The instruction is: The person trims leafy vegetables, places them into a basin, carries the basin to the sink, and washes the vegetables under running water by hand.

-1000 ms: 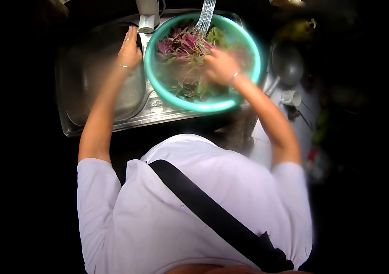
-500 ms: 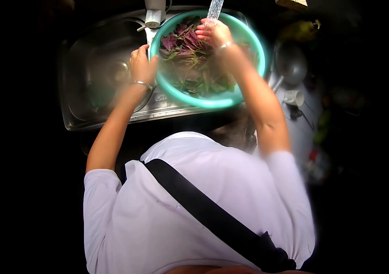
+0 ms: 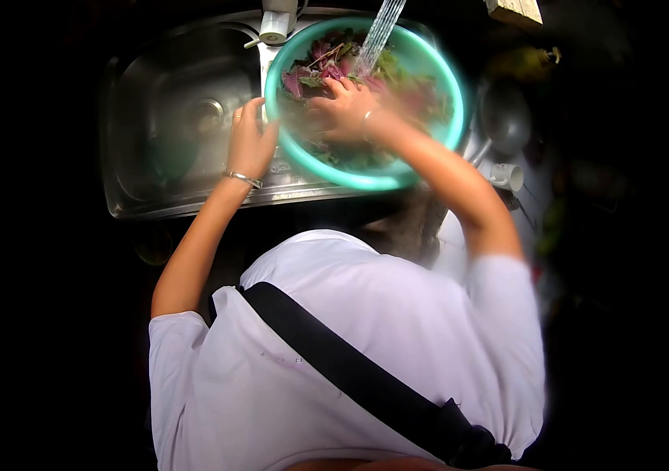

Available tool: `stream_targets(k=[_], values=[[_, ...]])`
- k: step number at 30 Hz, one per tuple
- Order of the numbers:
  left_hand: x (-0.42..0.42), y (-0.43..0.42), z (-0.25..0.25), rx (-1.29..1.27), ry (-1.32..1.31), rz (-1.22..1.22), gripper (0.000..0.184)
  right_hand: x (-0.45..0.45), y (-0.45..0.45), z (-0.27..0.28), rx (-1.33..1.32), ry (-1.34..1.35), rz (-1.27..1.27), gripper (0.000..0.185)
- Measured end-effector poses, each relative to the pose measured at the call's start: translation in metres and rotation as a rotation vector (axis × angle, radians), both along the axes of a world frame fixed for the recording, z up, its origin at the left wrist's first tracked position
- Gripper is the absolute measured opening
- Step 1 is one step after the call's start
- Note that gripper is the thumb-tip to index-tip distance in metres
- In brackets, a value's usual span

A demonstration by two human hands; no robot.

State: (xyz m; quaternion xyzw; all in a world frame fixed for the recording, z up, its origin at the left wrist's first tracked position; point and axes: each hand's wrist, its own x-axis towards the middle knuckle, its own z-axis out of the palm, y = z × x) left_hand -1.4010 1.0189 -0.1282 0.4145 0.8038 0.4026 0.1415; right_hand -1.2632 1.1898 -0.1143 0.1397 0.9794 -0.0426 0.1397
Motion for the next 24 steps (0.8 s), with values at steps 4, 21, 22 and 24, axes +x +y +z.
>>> stream_targets(k=[4,21,22,24], values=[[0.000,-0.031,0.015,0.044,-0.179,0.039,0.039,0.013,0.054,-0.023,-0.017,-0.026,-0.311,0.053],[0.012,-0.033,-0.003,-0.172,-0.493,-0.071,0.035,0.043,0.131,-0.039,-0.200,0.589,-0.601,0.030],[0.016,-0.030,0.007,-0.144,-0.521,-0.043,0.035,0.049,0.129,-0.028,-0.163,0.566,-0.605,0.031],[0.017,-0.028,0.002,-0.068,-0.428,-0.049,0.037,0.059,0.123,-0.018,0.035,0.563,-0.539,0.032]])
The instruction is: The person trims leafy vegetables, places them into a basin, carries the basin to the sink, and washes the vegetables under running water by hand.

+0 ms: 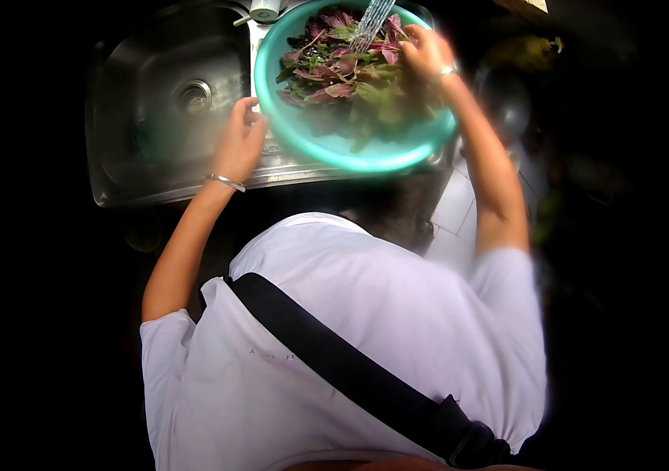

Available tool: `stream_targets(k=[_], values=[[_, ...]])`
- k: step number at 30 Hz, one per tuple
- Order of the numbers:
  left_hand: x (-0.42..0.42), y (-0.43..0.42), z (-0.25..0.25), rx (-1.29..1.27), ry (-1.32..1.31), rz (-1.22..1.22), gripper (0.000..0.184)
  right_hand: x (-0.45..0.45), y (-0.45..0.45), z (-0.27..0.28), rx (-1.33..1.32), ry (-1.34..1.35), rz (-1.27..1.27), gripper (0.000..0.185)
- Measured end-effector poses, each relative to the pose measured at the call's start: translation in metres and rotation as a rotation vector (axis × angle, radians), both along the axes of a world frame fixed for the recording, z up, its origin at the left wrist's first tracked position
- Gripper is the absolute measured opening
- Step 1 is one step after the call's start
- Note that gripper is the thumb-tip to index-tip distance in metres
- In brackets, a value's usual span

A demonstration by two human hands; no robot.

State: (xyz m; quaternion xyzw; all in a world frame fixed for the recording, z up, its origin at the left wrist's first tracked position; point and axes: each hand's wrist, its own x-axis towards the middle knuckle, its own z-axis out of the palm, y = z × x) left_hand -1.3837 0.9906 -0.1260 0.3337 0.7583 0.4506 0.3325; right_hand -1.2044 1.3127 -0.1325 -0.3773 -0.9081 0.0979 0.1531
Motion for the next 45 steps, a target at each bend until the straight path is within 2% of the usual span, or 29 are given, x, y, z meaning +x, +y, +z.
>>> stream_targets(k=[3,5,7,9,11,13,14,15,17,19,20,23,26,28,31,33,34,37,41,42,45], values=[[0.003,0.004,-0.003,0.082,0.125,0.022,0.038,-0.004,-0.038,0.019,0.282,0.130,0.219,0.030],[0.006,0.008,0.001,0.121,0.184,0.043,0.037,-0.021,-0.072,0.021,0.351,0.106,0.424,0.033],[0.011,0.011,0.007,0.129,0.206,0.013,0.035,-0.035,-0.112,0.017,0.251,-0.094,0.552,0.035],[0.016,0.012,0.013,0.145,0.201,-0.012,0.034,-0.040,-0.126,-0.006,0.324,-0.467,0.537,0.037],[0.020,0.012,0.020,0.171,0.170,-0.031,0.032,-0.037,-0.119,-0.012,0.298,-0.692,0.522,0.020],[0.019,0.009,0.021,0.177,0.156,-0.009,0.032,-0.020,-0.101,-0.004,0.160,-0.202,0.422,0.014],[0.018,0.007,0.022,0.180,0.149,0.002,0.031,-0.014,-0.096,0.004,0.087,0.126,0.313,0.017],[0.017,0.006,0.023,0.172,0.146,0.004,0.031,-0.009,-0.090,0.011,-0.153,0.250,0.167,0.020],[0.016,0.005,0.023,0.162,0.135,0.006,0.030,0.006,-0.073,0.024,-0.822,0.624,0.064,0.018],[0.018,0.005,0.020,0.182,0.134,-0.004,0.028,0.019,-0.074,0.044,-0.995,0.803,0.020,0.016],[0.019,0.006,0.018,0.193,0.132,-0.011,0.028,0.024,-0.076,0.054,-0.989,0.741,-0.105,0.014],[0.024,0.008,0.023,0.186,0.131,-0.036,0.027,0.034,-0.088,0.076,-1.091,0.887,-0.159,0.020],[0.028,0.011,0.029,0.186,0.119,-0.081,0.024,0.041,-0.095,0.092,-1.213,1.004,-0.186,0.017],[0.030,0.015,0.031,0.203,0.094,-0.113,0.023,0.046,-0.089,0.088,-1.179,0.944,-0.058,0.015],[0.037,0.027,0.037,0.232,0.010,-0.161,0.022,0.046,-0.093,0.088,-1.220,0.942,-0.013,0.015],[0.042,0.040,0.049,0.239,-0.081,-0.200,0.022,0.040,-0.102,0.095,-1.276,0.934,-0.083,0.015],[0.044,0.051,0.040,0.353,-0.122,-0.196,0.022,0.040,-0.101,0.089,-1.365,0.979,-0.023,0.015],[0.057,0.066,0.062,0.274,-0.299,-0.202,0.021,0.038,-0.109,0.086,-1.371,1.015,-0.015,0.015],[0.066,0.078,0.058,0.310,-0.321,-0.248,0.022,0.035,-0.123,0.087,-1.258,1.047,-0.059,0.012],[0.065,0.083,0.047,0.349,-0.276,-0.247,0.024,0.035,-0.125,0.087,-1.234,1.012,-0.099,0.013],[0.072,0.083,0.052,0.358,-0.182,-0.195,0.023,0.033,-0.132,0.094,-1.210,0.952,-0.107,0.015]])
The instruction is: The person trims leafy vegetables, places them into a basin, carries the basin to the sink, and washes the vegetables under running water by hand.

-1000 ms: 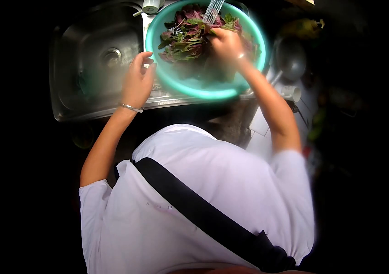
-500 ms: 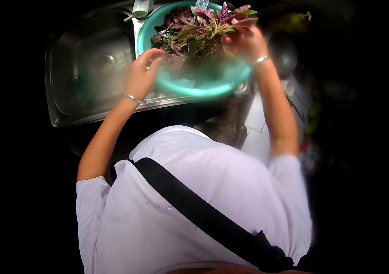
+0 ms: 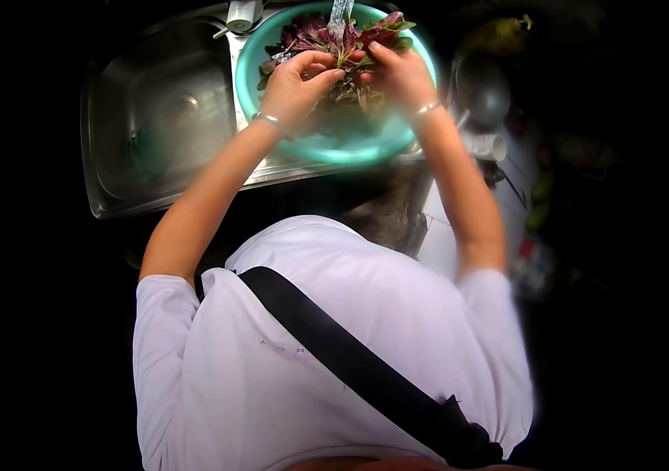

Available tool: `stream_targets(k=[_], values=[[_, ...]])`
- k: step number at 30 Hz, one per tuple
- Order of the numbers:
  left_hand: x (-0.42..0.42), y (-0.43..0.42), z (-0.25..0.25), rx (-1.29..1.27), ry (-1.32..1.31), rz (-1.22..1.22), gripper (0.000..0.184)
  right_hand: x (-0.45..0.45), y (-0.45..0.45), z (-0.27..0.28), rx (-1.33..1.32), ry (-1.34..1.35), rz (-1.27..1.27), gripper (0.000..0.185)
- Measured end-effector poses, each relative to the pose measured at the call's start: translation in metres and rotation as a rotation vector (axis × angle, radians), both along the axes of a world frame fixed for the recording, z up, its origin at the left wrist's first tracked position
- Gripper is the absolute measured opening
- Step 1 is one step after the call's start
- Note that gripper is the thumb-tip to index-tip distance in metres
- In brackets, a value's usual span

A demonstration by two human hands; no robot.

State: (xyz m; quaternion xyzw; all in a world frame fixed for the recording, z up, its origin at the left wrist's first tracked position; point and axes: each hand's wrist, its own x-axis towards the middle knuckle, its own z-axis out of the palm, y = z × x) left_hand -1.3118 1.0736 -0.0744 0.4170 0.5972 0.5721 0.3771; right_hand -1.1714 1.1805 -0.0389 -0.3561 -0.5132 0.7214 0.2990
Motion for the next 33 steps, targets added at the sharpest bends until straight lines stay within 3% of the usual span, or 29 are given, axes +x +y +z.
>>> stream_targets(k=[3,8,9,12,16,17,20,24,30,33], values=[[-0.001,0.006,-0.012,0.017,0.176,0.010,0.024,0.000,-0.001,-0.003,-0.016,-0.011,0.020,0.015],[-0.016,0.008,-0.014,-0.028,-0.083,0.144,0.024,0.006,0.006,-0.003,-0.074,-0.001,0.019,0.017],[-0.020,0.005,-0.009,-0.095,-0.158,0.164,0.023,0.010,0.016,-0.017,0.061,0.036,0.117,0.018],[-0.028,0.000,-0.004,-0.162,-0.249,0.167,0.024,0.011,0.020,-0.019,-0.031,-0.035,-0.079,0.020],[-0.031,-0.004,-0.004,-0.184,-0.246,0.142,0.024,0.016,0.034,-0.034,1.160,-0.606,-0.366,0.034],[-0.031,-0.005,-0.003,-0.187,-0.237,0.132,0.023,0.007,0.014,-0.011,0.916,-0.405,-0.377,0.032],[-0.032,0.000,-0.015,-0.112,-0.168,0.077,0.023,-0.002,0.007,0.001,1.418,-0.244,-0.275,0.022],[-0.025,-0.002,-0.009,-0.147,-0.069,0.027,0.023,-0.019,-0.005,-0.003,1.535,-0.341,0.051,0.011],[-0.023,-0.005,-0.014,-0.143,0.223,0.023,0.022,-0.021,-0.005,-0.022,1.472,-0.394,0.208,0.011],[-0.019,-0.008,-0.012,-0.166,0.231,0.021,0.022,-0.022,-0.007,-0.026,1.514,-0.407,0.254,0.011]])
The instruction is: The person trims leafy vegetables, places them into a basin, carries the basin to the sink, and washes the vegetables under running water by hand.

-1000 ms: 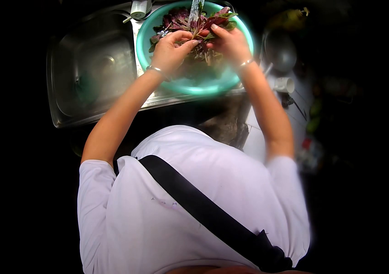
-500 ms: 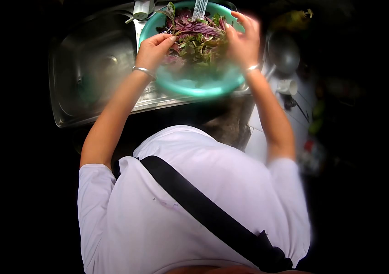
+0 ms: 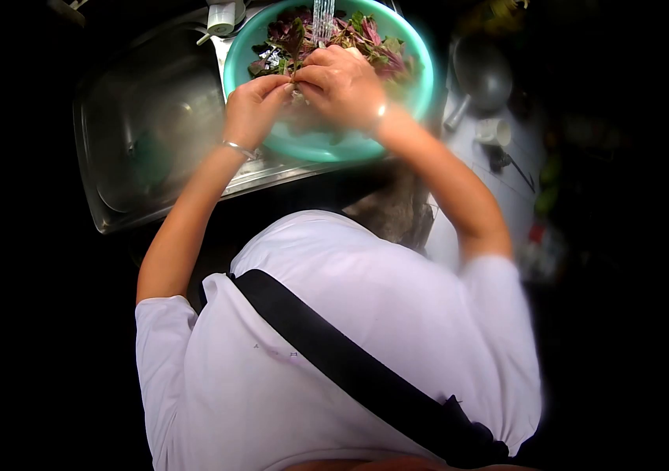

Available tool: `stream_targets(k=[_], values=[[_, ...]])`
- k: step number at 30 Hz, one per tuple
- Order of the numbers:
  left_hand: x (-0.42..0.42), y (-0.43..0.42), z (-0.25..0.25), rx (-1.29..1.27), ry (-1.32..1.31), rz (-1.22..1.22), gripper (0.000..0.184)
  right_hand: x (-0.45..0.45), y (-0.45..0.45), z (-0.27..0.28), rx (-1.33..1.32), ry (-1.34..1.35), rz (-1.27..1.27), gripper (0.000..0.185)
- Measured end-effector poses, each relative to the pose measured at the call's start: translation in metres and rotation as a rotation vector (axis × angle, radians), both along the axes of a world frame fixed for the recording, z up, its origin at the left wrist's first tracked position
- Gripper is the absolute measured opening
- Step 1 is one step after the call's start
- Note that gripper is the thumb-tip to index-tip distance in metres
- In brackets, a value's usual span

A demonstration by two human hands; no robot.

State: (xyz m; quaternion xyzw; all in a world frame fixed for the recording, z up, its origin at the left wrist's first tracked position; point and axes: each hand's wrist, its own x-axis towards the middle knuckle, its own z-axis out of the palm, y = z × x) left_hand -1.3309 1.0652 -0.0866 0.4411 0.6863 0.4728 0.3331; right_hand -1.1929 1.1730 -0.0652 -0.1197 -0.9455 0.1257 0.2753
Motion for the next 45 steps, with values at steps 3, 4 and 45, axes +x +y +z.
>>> stream_targets(k=[3,4,45], values=[[-0.004,0.001,-0.014,0.009,0.155,-0.044,0.020,-0.001,0.000,-0.009,0.003,0.014,0.032,0.010],[-0.006,0.002,-0.016,0.029,0.183,-0.067,0.019,-0.001,0.000,-0.012,0.010,0.018,0.033,0.009],[0.003,0.035,0.027,0.455,0.638,0.027,0.010,0.016,0.035,0.032,-1.107,0.273,-0.248,0.016]])
